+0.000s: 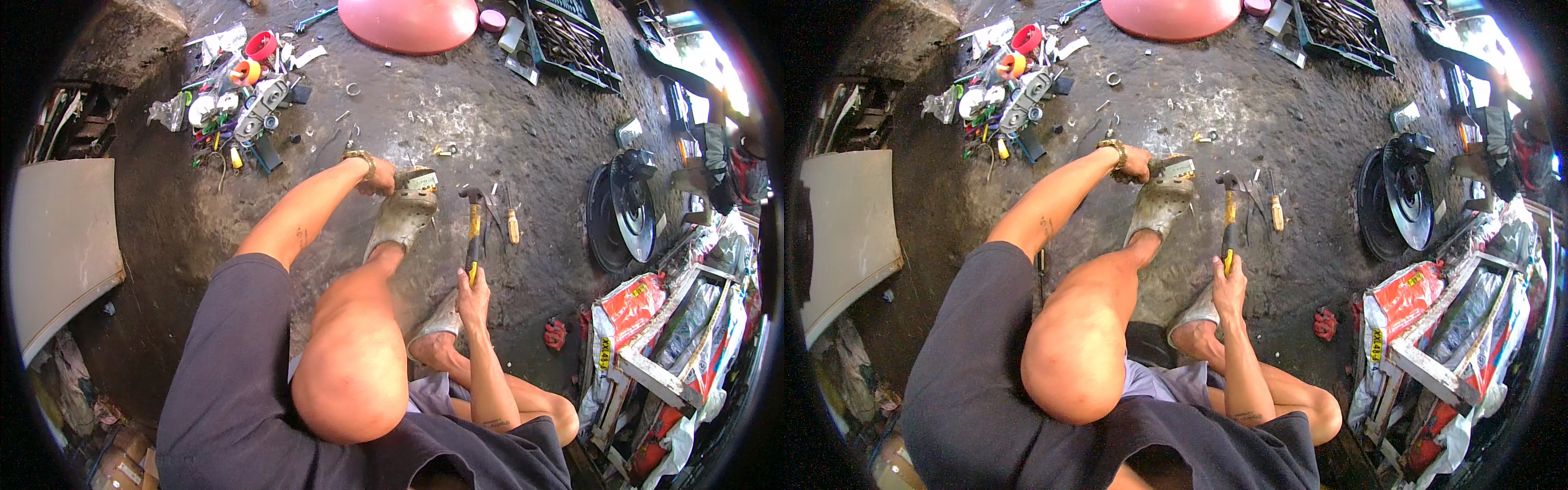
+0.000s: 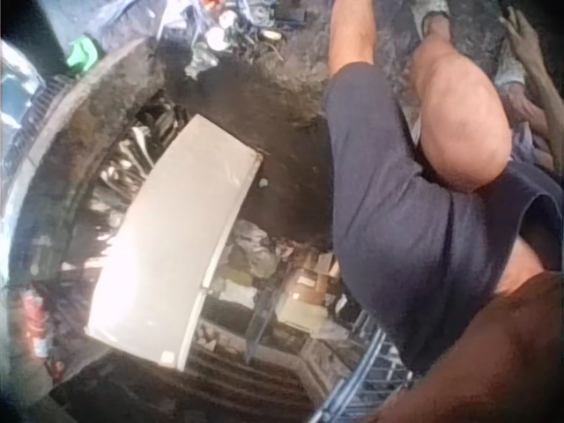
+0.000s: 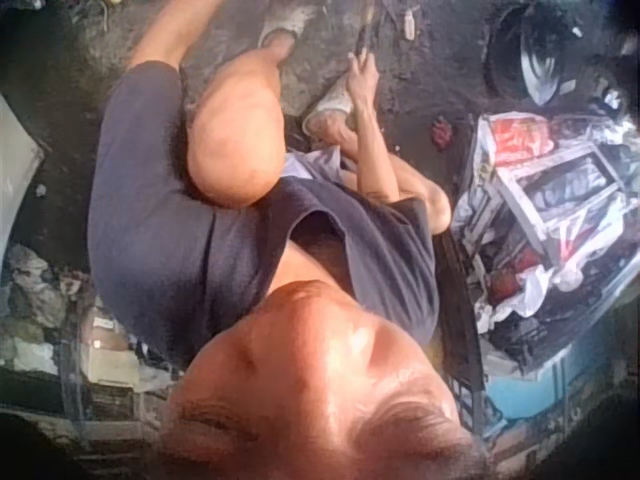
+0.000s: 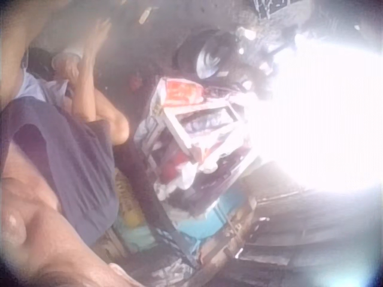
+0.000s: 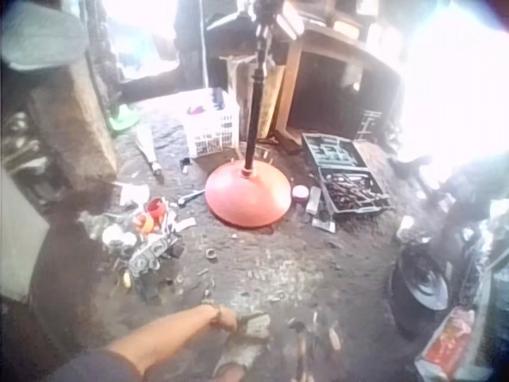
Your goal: The person sits on the floor and repeatedly hammers a small metal part held against their foot. They pause to inspect the part and adjust its position before continuing to hammer.
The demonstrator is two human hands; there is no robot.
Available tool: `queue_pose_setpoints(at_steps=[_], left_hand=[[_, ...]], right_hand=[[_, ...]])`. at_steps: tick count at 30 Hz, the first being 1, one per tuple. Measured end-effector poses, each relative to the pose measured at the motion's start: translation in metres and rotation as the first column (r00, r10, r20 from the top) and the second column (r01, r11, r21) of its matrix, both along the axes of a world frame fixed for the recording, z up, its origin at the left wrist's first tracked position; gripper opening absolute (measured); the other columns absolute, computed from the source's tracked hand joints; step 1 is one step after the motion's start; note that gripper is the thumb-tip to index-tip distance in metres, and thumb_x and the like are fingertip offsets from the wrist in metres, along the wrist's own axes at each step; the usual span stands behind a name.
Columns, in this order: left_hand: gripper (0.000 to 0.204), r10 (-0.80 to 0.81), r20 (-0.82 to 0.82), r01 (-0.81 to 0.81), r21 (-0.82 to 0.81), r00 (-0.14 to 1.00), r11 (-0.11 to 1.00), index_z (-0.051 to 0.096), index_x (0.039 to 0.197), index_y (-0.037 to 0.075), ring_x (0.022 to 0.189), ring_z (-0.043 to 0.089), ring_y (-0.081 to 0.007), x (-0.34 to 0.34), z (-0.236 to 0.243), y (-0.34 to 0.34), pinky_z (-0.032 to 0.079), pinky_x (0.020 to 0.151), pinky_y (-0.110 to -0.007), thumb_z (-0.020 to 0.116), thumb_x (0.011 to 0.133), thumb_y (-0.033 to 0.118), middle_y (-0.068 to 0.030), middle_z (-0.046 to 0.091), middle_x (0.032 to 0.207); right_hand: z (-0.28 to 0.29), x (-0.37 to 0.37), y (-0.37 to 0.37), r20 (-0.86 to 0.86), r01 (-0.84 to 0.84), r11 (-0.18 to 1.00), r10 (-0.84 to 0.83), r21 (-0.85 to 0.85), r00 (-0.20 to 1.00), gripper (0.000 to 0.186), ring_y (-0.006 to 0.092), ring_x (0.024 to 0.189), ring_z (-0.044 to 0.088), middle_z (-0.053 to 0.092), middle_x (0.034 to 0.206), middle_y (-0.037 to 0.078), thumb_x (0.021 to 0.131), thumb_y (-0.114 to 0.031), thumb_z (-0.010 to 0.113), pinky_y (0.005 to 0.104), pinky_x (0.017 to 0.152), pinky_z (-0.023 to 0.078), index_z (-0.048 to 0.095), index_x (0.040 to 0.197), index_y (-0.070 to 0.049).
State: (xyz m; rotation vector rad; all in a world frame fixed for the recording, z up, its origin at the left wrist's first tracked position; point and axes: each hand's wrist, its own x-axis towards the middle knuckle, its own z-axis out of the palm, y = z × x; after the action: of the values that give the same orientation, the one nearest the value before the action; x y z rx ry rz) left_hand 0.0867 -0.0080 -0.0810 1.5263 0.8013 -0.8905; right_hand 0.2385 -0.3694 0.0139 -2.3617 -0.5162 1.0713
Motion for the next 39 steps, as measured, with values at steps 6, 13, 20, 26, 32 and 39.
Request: queue_pose_setpoints(at_steps=[6,13,20,26,32,39], left_hand=[[0.011,0.039,0.021,-0.040,0.046,0.999,0.998,0.060,0.076,0.009,0.048,0.051,-0.0156,-0.011,-0.007,-0.007,0.039,0.043,-0.035,0.068,0.079,0.016,-0.0034,0.056,0.061],[0.017,0.006,-0.058,-0.015,-0.150,0.998,0.989,0.056,0.066,0.013,0.047,0.045,-0.0140,0.005,0.017,0.005,0.035,0.044,-0.033,0.066,0.080,0.015,-0.0007,0.051,0.058],[0.008,0.084,0.138,-0.088,0.025,0.987,0.996,0.062,0.073,0.008,0.049,0.051,-0.0158,-0.025,-0.034,0.001,0.039,0.043,-0.035,0.068,0.075,0.014,-0.0053,0.059,0.063],[0.055,0.190,0.344,-0.327,0.402,0.920,0.855,0.061,0.126,0.001,0.101,0.069,-0.0393,-0.016,0.064,-0.035,0.054,0.087,-0.046,0.070,0.075,0.019,-0.0265,0.071,0.104],[0.056,0.479,0.362,-0.600,0.495,0.800,0.629,0.055,0.133,0.002,0.104,0.065,-0.0466,-0.082,0.082,-0.064,0.051,0.091,-0.053,0.068,0.081,0.020,-0.0324,0.067,0.105],[0.044,0.560,0.300,-0.633,0.449,0.772,0.631,0.058,0.121,0.002,0.093,0.066,-0.0468,-0.087,0.050,-0.110,0.052,0.080,-0.053,0.069,0.083,0.021,-0.0292,0.069,0.094]], right_hand=[[0.003,-0.010,0.004,-0.031,-0.049,0.998,0.048,-0.041,0.998,0.038,0.0399,0.076,0.065,0.065,0.079,0.021,0.097,-0.038,0.062,0.0489,0.070,0.048,0.057,0.108,-0.002],[0.025,-0.021,0.000,-0.078,0.052,0.998,-0.050,0.022,0.996,0.029,0.0204,0.047,0.058,0.057,0.062,0.009,0.097,-0.030,0.064,0.0377,0.046,0.045,0.054,0.099,-0.002],[0.029,-0.027,0.010,-0.105,0.076,0.991,-0.065,0.111,0.992,0.021,0.0101,0.044,0.047,0.049,0.064,0.000,0.100,-0.022,0.061,0.0289,0.039,0.040,0.049,0.095,-0.006],[0.026,-0.006,-0.009,0.162,0.022,0.992,-0.001,-0.125,0.987,0.031,0.0325,0.066,0.066,0.065,0.074,0.017,0.099,-0.031,0.062,0.0453,0.061,0.050,0.055,0.114,-0.004],[-0.032,0.024,-0.036,0.484,-0.038,0.971,0.152,-0.238,0.862,0.036,0.0456,0.088,0.068,0.070,0.096,0.025,0.099,-0.032,0.061,0.0526,0.076,0.050,0.054,0.126,-0.008],[-0.044,0.057,0.050,0.630,-0.329,0.941,0.306,-0.083,0.714,0.042,0.0386,0.112,0.058,0.060,0.117,0.020,0.094,-0.024,0.068,0.0470,0.095,0.046,0.057,0.130,-0.004]])
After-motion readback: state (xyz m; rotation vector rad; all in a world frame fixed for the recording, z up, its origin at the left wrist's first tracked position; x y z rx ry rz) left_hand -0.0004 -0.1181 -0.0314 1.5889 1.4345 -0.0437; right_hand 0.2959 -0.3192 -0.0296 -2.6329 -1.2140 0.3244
